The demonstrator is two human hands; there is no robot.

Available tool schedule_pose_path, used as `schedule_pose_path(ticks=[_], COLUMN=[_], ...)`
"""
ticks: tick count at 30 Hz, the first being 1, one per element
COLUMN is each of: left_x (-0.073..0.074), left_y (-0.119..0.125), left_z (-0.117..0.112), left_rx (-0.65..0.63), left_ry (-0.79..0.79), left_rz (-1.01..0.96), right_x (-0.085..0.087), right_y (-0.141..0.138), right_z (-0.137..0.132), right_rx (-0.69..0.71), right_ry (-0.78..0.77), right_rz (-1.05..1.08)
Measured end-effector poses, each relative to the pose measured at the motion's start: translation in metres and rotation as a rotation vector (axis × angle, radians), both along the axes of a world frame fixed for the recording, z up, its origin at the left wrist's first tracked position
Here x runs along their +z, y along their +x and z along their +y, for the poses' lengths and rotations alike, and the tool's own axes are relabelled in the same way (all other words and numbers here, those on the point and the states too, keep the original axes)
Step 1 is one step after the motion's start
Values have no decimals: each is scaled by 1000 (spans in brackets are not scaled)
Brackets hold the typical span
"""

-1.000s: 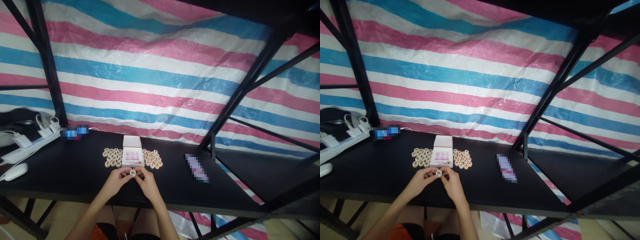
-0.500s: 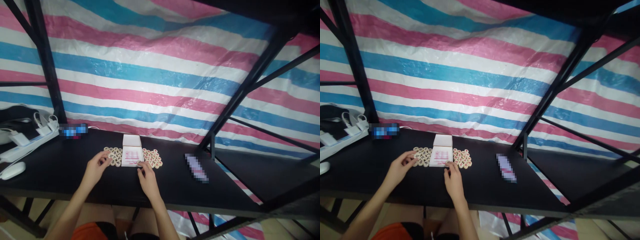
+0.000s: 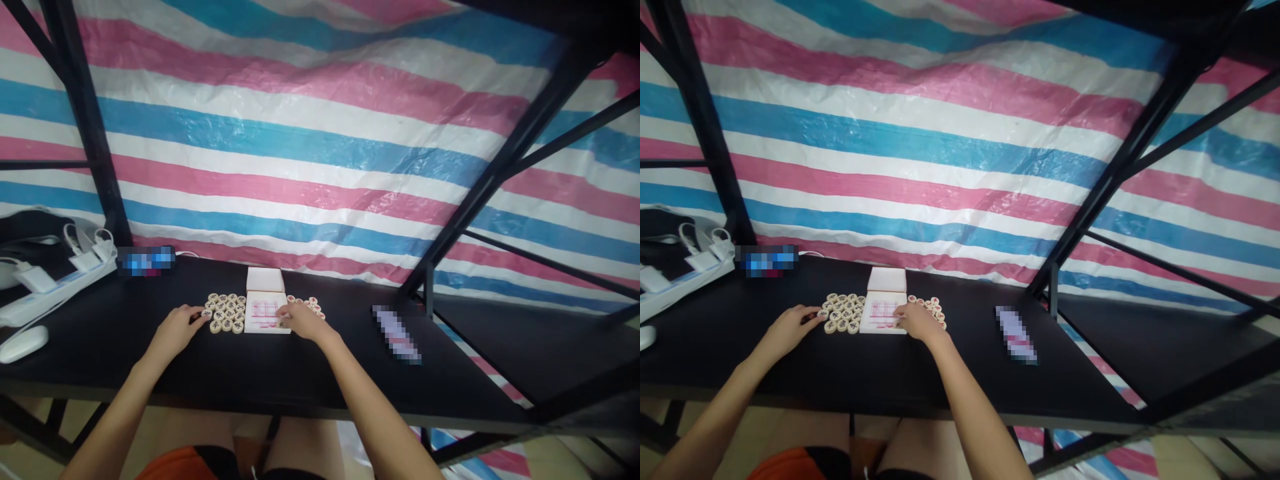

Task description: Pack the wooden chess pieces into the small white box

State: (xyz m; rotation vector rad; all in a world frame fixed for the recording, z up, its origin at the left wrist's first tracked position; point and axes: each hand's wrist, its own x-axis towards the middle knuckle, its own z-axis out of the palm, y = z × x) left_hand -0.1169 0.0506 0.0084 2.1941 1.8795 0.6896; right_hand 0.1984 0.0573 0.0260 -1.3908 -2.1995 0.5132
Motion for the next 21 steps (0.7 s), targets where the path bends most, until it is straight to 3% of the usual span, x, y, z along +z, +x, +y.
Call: schedule_pose_path(ticks=[2,6,8,13,15,21], left_x=[0,2,5,6,5,2], left_y=[1,14,31,88,105,113], left_z=[0,-12,-25,-61,-69,-73], left_rx=[11,84,21,-380,-454,-410], left_ry=[16,149,191,-88,-221,-263], left_rz=[-46,-334,-432,-507,-548,-668], right_x=[1,1,1,4,6,16], right_y=[3,5,5,7,6,2], right_z=[7,10,8,7,9,14], right_rx=[42,65,69,122,124,89], right_ry=[-49,-85,-87,-109,-129,-148], right_rz=[-23,-42,-41,-42,-53,-51])
